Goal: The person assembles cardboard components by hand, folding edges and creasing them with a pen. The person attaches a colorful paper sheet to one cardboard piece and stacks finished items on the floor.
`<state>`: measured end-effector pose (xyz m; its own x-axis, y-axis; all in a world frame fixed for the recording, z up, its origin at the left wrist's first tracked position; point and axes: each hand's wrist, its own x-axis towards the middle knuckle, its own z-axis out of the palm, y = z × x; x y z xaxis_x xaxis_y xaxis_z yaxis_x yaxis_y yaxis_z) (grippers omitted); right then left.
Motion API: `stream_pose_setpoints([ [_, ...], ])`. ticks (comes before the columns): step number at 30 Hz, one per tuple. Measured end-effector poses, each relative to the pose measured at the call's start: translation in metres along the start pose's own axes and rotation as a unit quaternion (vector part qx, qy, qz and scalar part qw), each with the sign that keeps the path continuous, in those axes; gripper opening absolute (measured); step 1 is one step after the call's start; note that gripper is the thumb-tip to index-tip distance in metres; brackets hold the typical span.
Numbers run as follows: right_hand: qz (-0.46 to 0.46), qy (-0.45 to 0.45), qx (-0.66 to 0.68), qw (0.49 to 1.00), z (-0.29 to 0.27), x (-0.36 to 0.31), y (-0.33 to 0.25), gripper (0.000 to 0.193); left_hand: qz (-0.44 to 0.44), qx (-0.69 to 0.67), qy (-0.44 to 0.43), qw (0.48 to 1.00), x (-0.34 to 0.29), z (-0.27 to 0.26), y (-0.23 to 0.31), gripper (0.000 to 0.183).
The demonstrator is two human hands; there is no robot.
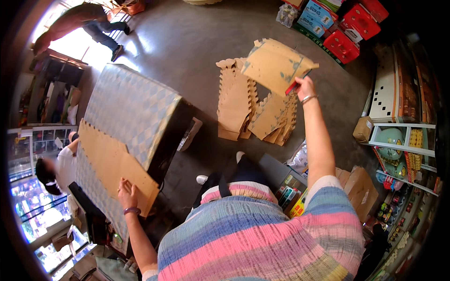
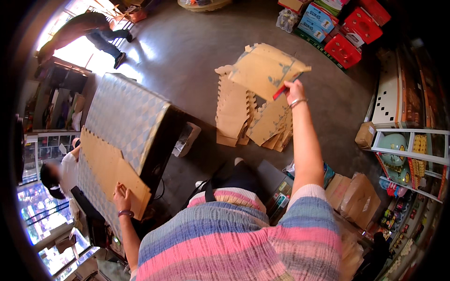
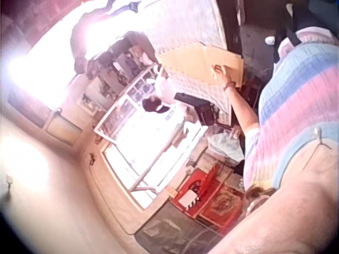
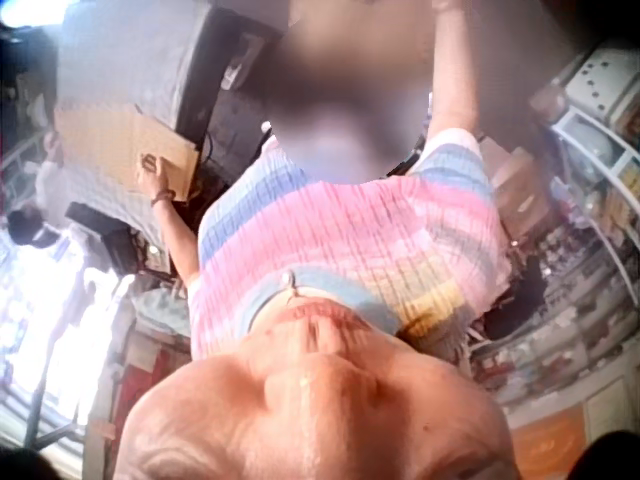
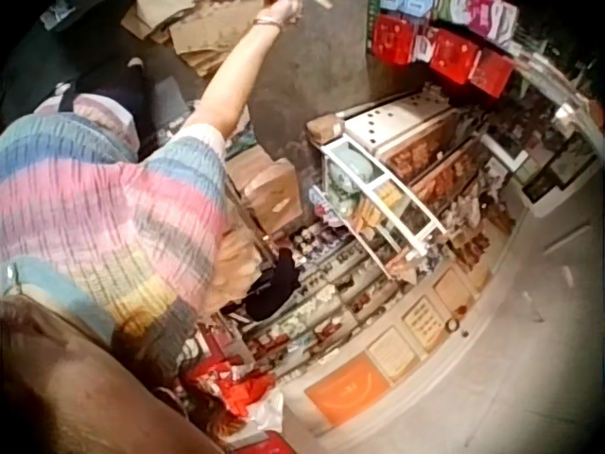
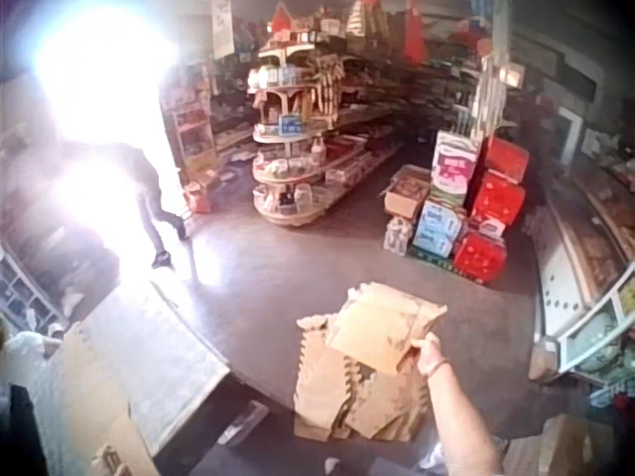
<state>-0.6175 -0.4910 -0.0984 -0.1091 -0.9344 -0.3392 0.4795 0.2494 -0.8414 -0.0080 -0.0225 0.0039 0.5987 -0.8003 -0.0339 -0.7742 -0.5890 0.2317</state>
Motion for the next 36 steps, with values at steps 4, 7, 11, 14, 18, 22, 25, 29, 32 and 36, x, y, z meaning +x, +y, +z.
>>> stream_pose_setpoints([
  [4,0.026,0.063,-0.013,0.998,-0.074,-0.005,0.060,0.024,-0.065,-0.021,-0.031,0.997,-0.005,0.001,-0.009,0.039],
  [7,0.095,0.129,-0.073,0.984,-0.130,-0.004,0.124,0.024,-0.016,-0.013,-0.003,1.000,-0.017,-0.006,-0.013,0.038],
  [11,0.144,0.292,-0.423,0.846,-0.287,0.004,0.237,0.037,-0.018,-0.013,-0.042,0.999,0.034,-0.008,-0.001,0.043],
  [14,0.283,0.133,-0.710,0.631,-0.305,-0.020,0.245,0.026,-0.031,0.004,-0.039,0.999,0.007,0.008,-0.005,0.054],
  [18,0.304,0.313,-0.340,0.833,-0.186,-0.063,0.234,0.013,-0.088,0.032,-0.038,0.995,-0.032,-0.025,0.016,0.062],
  [22,0.041,0.113,-0.287,0.950,-0.103,-0.041,0.235,0.023,-0.038,0.019,-0.022,0.999,0.015,-0.020,0.031,0.052],
  [25,-0.079,-0.166,-0.307,0.934,0.106,-0.123,0.187,0.026,-0.059,0.034,-0.006,0.998,-0.032,-0.025,0.018,0.044],
  [29,-0.064,-0.451,-0.276,0.846,0.290,-0.229,0.168,0.021,-0.021,0.034,0.035,0.999,-0.023,-0.016,0.017,0.040],
  [32,-0.141,-0.564,-0.344,0.738,0.377,-0.286,0.185,0.017,0.016,0.001,0.021,1.000,-0.020,-0.024,0.009,0.046],
  [36,-0.253,-0.549,-0.451,0.657,0.430,-0.311,0.220,0.018,0.072,-0.039,0.013,0.997,-0.028,-0.016,-0.015,0.050],
])
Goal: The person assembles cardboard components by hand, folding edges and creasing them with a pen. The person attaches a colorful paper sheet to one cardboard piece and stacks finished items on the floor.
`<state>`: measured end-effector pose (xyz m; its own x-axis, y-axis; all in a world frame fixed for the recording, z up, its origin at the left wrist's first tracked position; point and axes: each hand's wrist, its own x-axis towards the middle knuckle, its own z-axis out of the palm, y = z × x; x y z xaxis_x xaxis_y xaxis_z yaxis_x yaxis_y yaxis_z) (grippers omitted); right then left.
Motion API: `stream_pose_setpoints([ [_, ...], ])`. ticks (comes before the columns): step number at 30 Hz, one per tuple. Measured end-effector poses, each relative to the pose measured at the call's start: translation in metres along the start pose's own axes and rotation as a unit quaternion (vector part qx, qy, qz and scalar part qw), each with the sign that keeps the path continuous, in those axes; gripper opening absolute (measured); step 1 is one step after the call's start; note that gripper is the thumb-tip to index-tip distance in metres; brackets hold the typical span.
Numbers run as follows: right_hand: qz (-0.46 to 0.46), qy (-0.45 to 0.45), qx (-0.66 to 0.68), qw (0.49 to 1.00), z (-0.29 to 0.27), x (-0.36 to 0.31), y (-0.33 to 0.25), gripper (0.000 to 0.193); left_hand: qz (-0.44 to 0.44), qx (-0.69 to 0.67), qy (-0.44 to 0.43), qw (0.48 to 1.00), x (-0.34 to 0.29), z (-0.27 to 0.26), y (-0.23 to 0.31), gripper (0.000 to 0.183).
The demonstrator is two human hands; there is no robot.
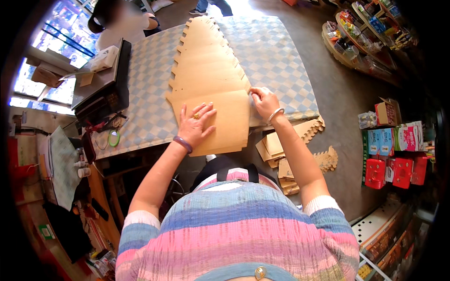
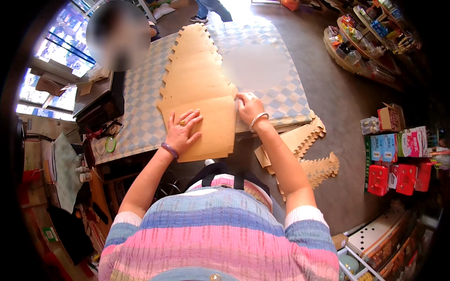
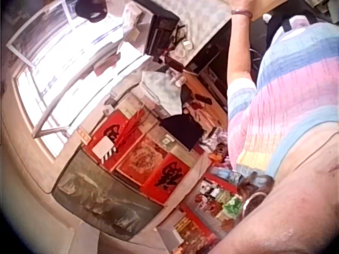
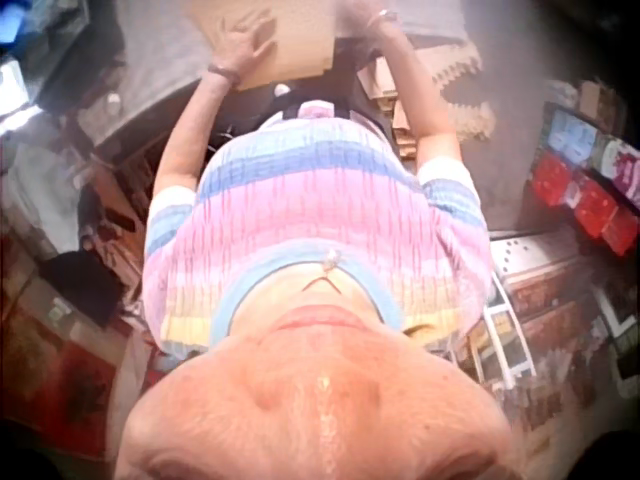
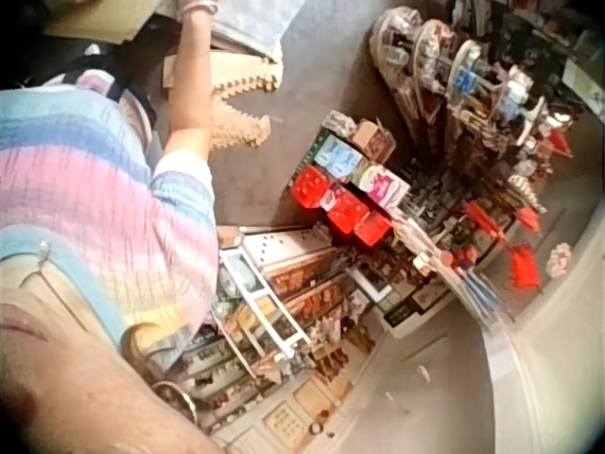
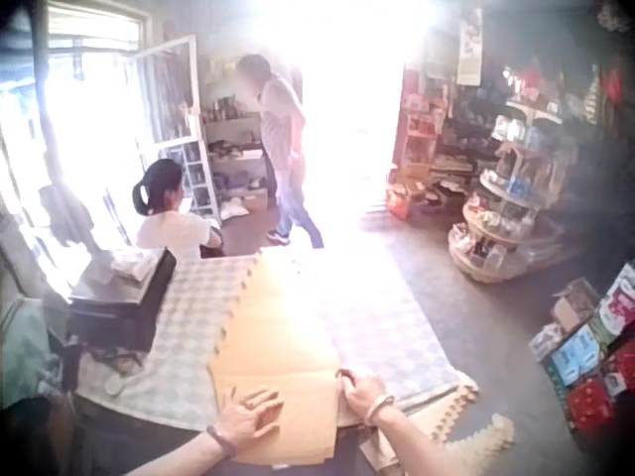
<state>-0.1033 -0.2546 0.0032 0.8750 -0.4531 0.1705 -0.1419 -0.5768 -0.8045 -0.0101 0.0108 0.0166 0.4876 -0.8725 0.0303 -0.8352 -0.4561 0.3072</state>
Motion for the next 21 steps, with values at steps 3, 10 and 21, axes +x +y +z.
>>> stream_pose_setpoints([
  [3,0.037,-0.028,-0.125,0.991,0.011,0.006,-0.006,0.020,0.004,0.011,0.025,1.000,-0.005,0.006,-0.004,0.051],
  [10,0.125,-0.028,-0.065,0.990,0.015,0.005,-0.021,0.023,0.016,-0.010,0.031,0.999,-0.007,0.004,-0.011,0.052],
  [21,0.077,-0.029,-0.051,0.995,0.019,0.043,0.016,0.024,0.006,-0.015,-0.004,1.000,-0.005,0.000,0.000,0.054],
])
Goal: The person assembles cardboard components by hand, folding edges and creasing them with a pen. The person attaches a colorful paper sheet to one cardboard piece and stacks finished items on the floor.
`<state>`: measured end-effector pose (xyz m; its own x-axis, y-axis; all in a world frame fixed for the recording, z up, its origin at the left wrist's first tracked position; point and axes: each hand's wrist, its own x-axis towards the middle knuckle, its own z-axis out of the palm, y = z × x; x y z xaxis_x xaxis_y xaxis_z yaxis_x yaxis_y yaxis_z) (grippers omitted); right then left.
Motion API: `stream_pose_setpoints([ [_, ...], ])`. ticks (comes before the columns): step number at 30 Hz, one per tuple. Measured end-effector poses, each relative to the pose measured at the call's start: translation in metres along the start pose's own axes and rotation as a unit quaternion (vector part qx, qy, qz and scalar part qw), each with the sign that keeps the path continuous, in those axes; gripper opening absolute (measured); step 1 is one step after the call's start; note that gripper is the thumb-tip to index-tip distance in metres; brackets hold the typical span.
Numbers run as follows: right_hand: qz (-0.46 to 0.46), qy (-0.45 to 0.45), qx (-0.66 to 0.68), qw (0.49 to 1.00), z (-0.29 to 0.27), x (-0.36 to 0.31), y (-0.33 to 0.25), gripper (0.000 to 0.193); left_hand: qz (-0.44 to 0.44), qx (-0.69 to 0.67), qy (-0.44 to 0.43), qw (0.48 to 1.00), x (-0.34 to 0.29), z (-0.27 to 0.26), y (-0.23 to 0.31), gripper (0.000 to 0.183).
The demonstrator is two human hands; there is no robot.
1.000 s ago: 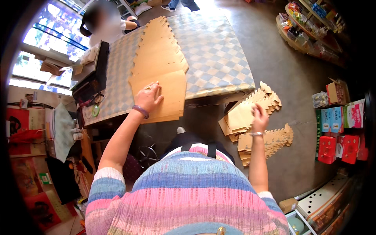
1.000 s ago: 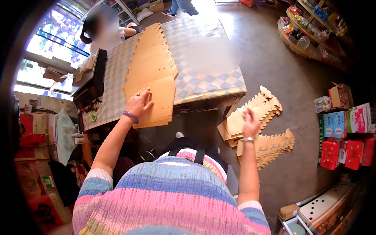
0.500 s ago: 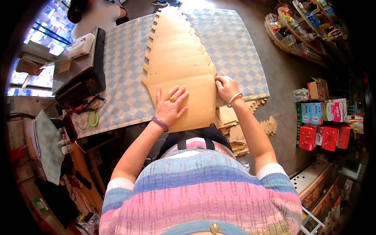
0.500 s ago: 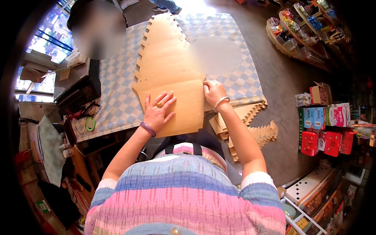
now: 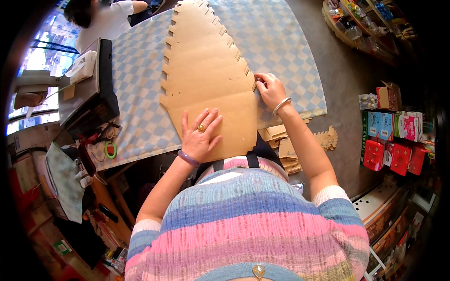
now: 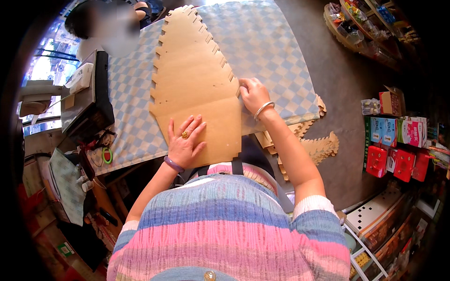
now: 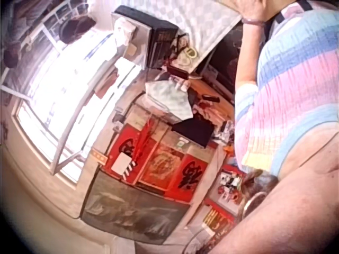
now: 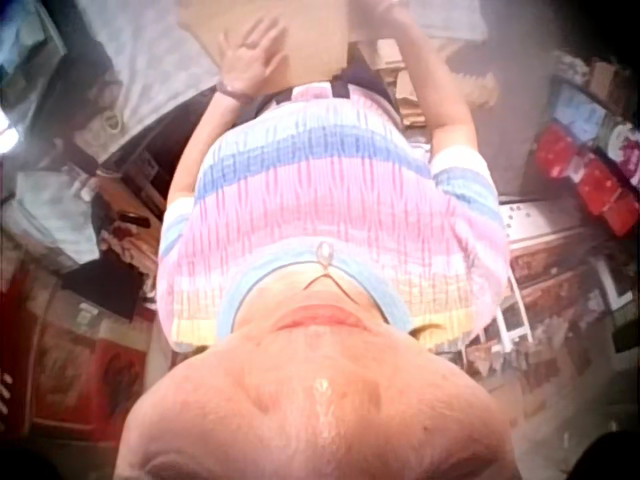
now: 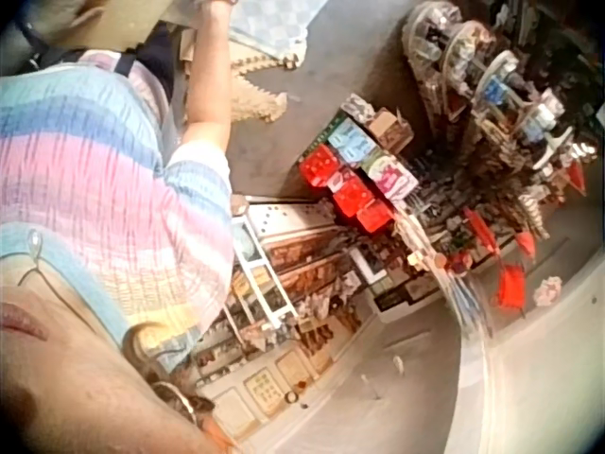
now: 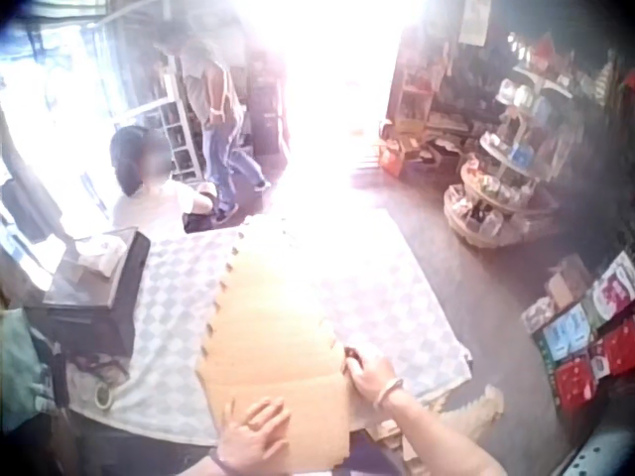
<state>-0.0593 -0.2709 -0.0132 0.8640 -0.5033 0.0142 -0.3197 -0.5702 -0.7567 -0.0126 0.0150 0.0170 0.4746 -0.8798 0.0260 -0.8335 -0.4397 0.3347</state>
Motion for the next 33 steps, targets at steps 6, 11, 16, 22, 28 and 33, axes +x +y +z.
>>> stream_pose_setpoints([
  [6,-0.004,-0.028,0.017,0.999,-0.008,0.008,-0.006,0.022,-0.014,0.007,-0.001,1.000,-0.001,-0.002,0.004,0.055],
  [11,0.000,-0.028,0.030,0.999,-0.004,0.014,0.001,0.022,-0.019,0.006,0.001,1.000,0.000,-0.001,0.005,0.056],
  [16,0.033,-0.024,0.161,0.986,-0.002,0.016,0.008,0.021,-0.017,0.010,0.013,1.000,0.000,0.001,0.006,0.057],
  [22,0.055,-0.056,0.270,0.960,0.004,0.020,0.017,0.027,-0.023,0.005,0.010,1.000,0.001,0.000,0.007,0.056],
  [28,-0.028,-0.088,0.027,0.995,-0.006,0.014,-0.013,0.035,-0.017,-0.055,0.017,0.998,-0.004,-0.007,0.004,0.056],
  [33,0.074,-0.107,0.295,0.946,-0.006,0.006,-0.013,0.027,-0.048,-0.149,0.099,0.983,-0.003,-0.013,-0.012,0.053],
])
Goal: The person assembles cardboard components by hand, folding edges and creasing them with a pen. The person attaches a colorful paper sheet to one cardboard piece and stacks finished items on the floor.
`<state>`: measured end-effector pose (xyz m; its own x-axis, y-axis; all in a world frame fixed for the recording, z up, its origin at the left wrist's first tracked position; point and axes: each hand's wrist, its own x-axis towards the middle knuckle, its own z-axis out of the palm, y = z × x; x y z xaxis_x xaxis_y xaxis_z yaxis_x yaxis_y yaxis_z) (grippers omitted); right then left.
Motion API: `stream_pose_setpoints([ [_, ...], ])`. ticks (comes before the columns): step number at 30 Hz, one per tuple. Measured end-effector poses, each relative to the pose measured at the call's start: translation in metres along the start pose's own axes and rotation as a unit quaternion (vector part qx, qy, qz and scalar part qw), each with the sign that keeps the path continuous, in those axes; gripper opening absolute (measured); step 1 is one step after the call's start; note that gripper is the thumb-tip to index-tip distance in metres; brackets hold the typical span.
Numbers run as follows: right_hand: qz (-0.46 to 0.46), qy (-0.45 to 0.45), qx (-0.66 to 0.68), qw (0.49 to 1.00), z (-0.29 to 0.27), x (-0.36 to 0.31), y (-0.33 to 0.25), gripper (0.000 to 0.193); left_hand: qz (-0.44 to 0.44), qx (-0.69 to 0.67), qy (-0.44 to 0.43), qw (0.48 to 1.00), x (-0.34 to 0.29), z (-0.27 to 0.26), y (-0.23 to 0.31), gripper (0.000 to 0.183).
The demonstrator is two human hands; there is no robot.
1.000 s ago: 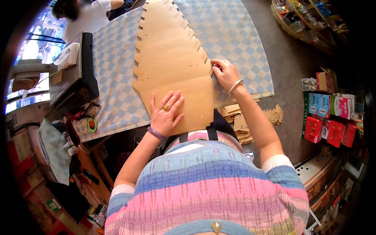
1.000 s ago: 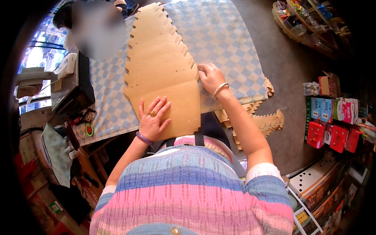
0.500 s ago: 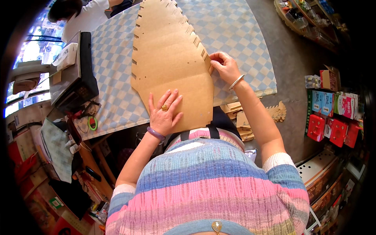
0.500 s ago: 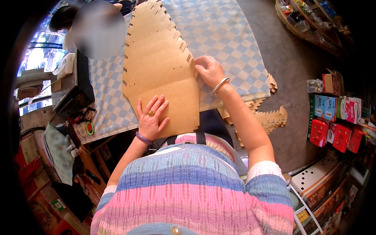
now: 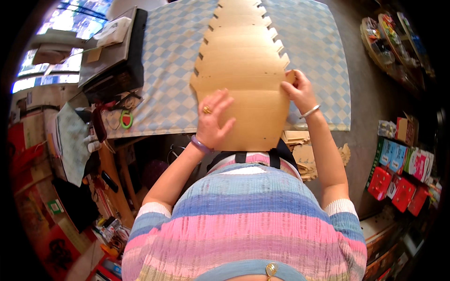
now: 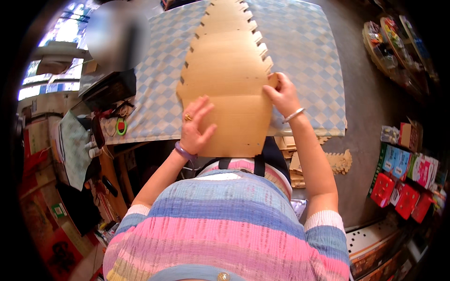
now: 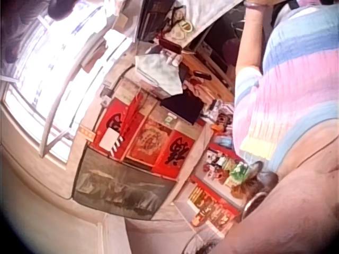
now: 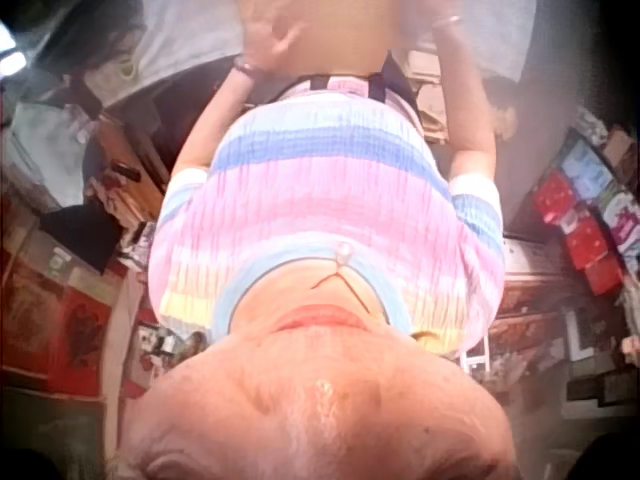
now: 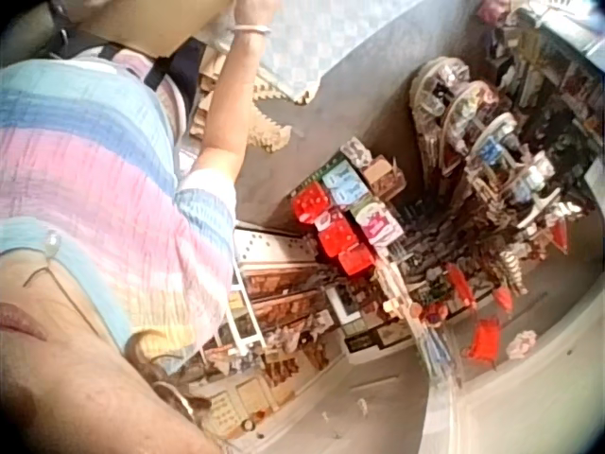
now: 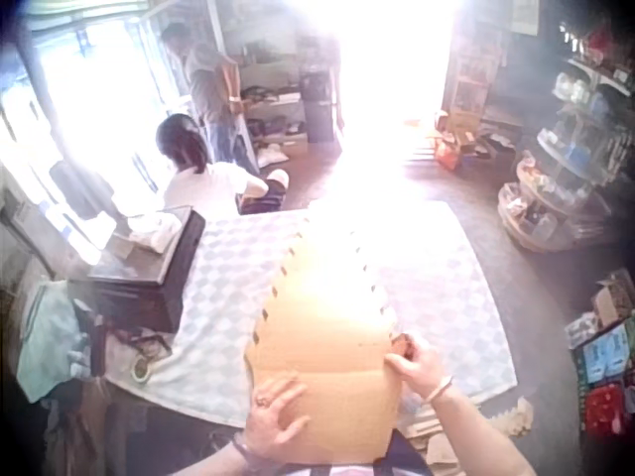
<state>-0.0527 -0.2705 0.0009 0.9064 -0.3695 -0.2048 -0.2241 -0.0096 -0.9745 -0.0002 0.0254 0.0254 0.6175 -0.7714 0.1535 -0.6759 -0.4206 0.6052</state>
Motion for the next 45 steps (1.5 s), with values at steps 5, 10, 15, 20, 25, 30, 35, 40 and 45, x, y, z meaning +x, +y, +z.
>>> stream_pose_setpoints([
  [5,0.141,-0.043,0.365,0.919,-0.013,0.008,-0.007,0.031,-0.213,-0.160,0.255,0.929,0.017,-0.017,-0.043,0.052],
  [10,0.174,-0.116,0.459,0.864,-0.020,0.012,0.000,0.031,-0.296,-0.507,0.235,0.774,0.038,-0.028,-0.058,0.045],
  [15,0.142,-0.025,0.342,0.929,-0.017,0.007,0.002,0.034,-0.168,-0.783,0.201,0.564,0.053,-0.039,-0.053,0.035],
  [20,0.137,-0.014,0.358,0.924,-0.008,-0.004,-0.003,0.035,-0.108,-0.846,0.141,0.502,0.060,-0.037,-0.061,0.041],
  [25,0.086,-0.020,0.414,0.906,-0.009,-0.009,0.010,0.039,-0.081,-0.868,0.084,0.483,0.067,-0.035,-0.060,0.046],
  [30,0.053,-0.074,0.533,0.841,-0.010,-0.012,0.018,0.043,-0.109,-0.859,0.113,0.487,0.063,-0.026,-0.057,0.043],
  [35,-0.006,-0.108,0.564,0.819,-0.014,-0.019,0.022,0.051,-0.100,-0.858,0.132,0.485,0.058,-0.019,-0.064,0.043],
  [40,-0.009,-0.115,0.582,0.805,-0.007,-0.015,0.021,0.046,-0.107,-0.862,0.111,0.483,0.061,-0.023,-0.057,0.045],
  [45,-0.038,-0.098,0.542,0.834,-0.001,-0.020,0.011,0.041,-0.111,-0.875,0.108,0.458,0.061,-0.021,-0.058,0.045],
])
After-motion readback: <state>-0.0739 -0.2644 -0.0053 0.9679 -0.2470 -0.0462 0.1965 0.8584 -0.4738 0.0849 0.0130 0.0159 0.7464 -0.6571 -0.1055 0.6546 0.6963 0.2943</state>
